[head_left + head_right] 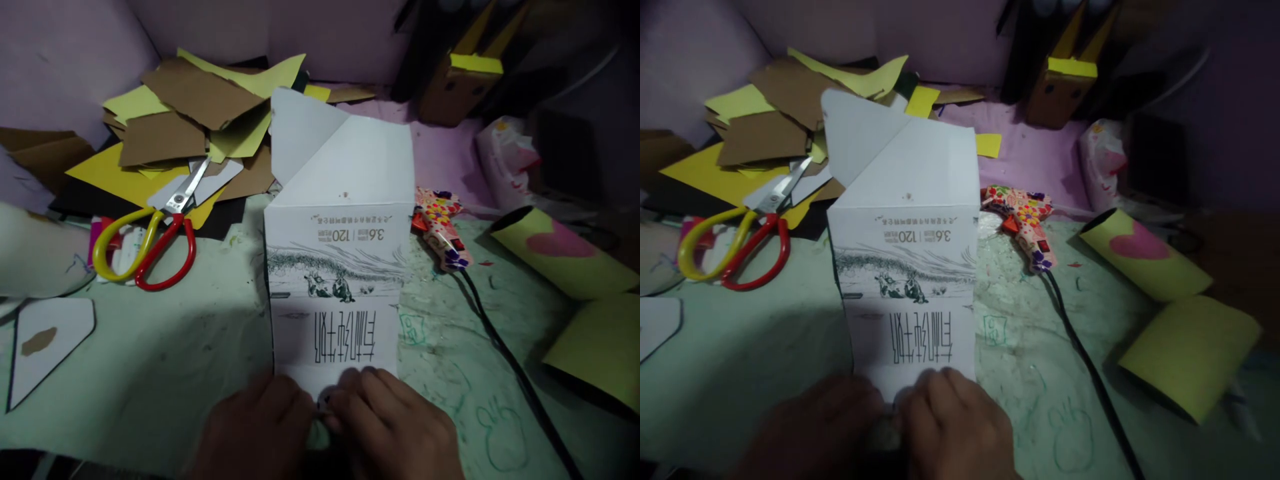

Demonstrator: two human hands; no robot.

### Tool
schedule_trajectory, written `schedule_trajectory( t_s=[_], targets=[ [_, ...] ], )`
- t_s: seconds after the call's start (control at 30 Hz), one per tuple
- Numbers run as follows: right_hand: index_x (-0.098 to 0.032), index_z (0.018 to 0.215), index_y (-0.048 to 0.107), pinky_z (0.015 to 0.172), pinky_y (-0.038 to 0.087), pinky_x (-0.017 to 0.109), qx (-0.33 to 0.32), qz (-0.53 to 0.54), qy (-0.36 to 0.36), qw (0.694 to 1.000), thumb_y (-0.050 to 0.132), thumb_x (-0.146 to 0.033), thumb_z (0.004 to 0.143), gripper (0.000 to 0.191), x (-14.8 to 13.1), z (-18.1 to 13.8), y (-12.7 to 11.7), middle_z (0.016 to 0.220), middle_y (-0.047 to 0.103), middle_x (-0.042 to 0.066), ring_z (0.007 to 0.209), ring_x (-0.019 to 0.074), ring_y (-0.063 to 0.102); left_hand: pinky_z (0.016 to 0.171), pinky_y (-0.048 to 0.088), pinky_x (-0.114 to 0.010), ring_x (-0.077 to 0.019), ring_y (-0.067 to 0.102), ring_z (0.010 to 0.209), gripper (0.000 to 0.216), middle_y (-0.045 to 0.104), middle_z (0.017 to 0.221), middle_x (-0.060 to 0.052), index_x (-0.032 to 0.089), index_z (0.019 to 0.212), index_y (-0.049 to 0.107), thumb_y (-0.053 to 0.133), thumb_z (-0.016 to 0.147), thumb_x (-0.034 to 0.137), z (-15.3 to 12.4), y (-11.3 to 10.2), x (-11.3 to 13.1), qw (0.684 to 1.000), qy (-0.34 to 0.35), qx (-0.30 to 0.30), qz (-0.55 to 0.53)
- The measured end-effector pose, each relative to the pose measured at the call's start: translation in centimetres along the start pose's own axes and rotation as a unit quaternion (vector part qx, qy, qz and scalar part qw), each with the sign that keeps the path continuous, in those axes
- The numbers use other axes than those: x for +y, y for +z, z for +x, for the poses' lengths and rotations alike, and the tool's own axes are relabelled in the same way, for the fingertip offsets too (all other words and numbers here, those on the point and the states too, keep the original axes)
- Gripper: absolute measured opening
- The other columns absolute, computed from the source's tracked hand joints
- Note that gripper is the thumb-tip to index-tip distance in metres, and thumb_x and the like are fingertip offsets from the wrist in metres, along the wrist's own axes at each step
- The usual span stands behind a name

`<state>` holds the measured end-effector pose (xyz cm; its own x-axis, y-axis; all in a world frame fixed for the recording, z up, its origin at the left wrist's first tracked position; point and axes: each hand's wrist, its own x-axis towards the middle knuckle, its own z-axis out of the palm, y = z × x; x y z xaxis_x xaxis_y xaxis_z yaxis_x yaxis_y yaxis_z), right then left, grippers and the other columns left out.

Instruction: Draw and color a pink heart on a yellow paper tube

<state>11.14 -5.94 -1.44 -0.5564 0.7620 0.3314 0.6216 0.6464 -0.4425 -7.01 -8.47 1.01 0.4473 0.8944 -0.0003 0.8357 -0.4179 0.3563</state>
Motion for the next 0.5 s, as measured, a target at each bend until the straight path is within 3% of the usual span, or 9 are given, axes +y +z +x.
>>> schedule_trajectory(
  t_s=[0.1, 0.17, 0.23, 0.37, 0.5],
  targets=[
    [-0.020, 0.071, 0.063, 0.041, 0.038, 0.026, 0.001, 0.036, 0.015, 0.999, 0.047, -0.021, 0.091, 0.026, 0.1, 0.2, -0.2, 0.058, 0.058, 0.001, 0.050, 0.0163, 0.052, 0.039, 0.041, -0.022, -0.0168, 0.060, 0.055, 0.021, 0.063, 0.062, 0.000, 0.023, 0.066, 0.056, 0.045, 0.066, 0.006, 0.6, -0.1, -0.3, 0.997, -0.030, 0.011, -0.070],
    [-0.018, 0.077, 0.064, 0.045, 0.043, 0.025, 0.009, 0.079, 0.003, 0.997, 0.049, -0.020, 0.091, 0.020, 0.4, 0.0, -1.0, 0.063, 0.063, 0.002, 0.055, 0.0161, 0.054, 0.039, 0.038, -0.022, -0.0164, 0.057, 0.054, 0.021, 0.061, 0.061, -0.001, 0.022, 0.062, 0.053, 0.043, 0.066, 0.004, 0.7, -0.1, -0.2, 0.995, -0.038, 0.033, -0.084],
    [-0.015, 0.086, 0.063, 0.052, 0.048, 0.025, 0.018, 0.096, -0.011, 0.995, 0.055, -0.019, 0.089, 0.010, 1.1, -0.8, -2.2, 0.073, 0.068, 0.005, 0.062, 0.0165, 0.058, 0.041, 0.038, -0.022, -0.0167, 0.057, 0.057, 0.022, 0.062, 0.064, -0.001, 0.022, 0.066, 0.053, 0.042, 0.067, 0.003, 0.4, -0.1, -0.1, 0.996, -0.026, 0.037, -0.078],
    [-0.013, 0.092, 0.063, 0.060, 0.052, 0.027, 0.019, 0.084, 0.007, 0.996, 0.059, -0.020, 0.089, 0.009, 2.3, -2.9, -4.6, 0.082, 0.068, 0.008, 0.072, 0.0172, 0.060, 0.045, 0.043, -0.025, -0.0184, 0.058, 0.060, 0.026, 0.064, 0.070, -0.001, 0.022, 0.076, 0.055, 0.042, 0.068, 0.002, -0.5, 0.3, -0.1, 0.998, 0.005, 0.038, -0.047],
    [-0.012, 0.094, 0.063, 0.059, 0.053, 0.028, 0.015, 0.109, 0.004, 0.994, 0.057, -0.012, 0.088, 0.009, 2.6, -3.8, -4.8, 0.082, 0.067, 0.009, 0.073, 0.0175, 0.060, 0.046, 0.046, -0.027, -0.0195, 0.059, 0.060, 0.029, 0.064, 0.070, 0.000, 0.023, 0.076, 0.055, 0.039, 0.068, 0.000, -1.0, 0.6, -0.1, 0.998, 0.008, 0.044, -0.035]
  ],
)
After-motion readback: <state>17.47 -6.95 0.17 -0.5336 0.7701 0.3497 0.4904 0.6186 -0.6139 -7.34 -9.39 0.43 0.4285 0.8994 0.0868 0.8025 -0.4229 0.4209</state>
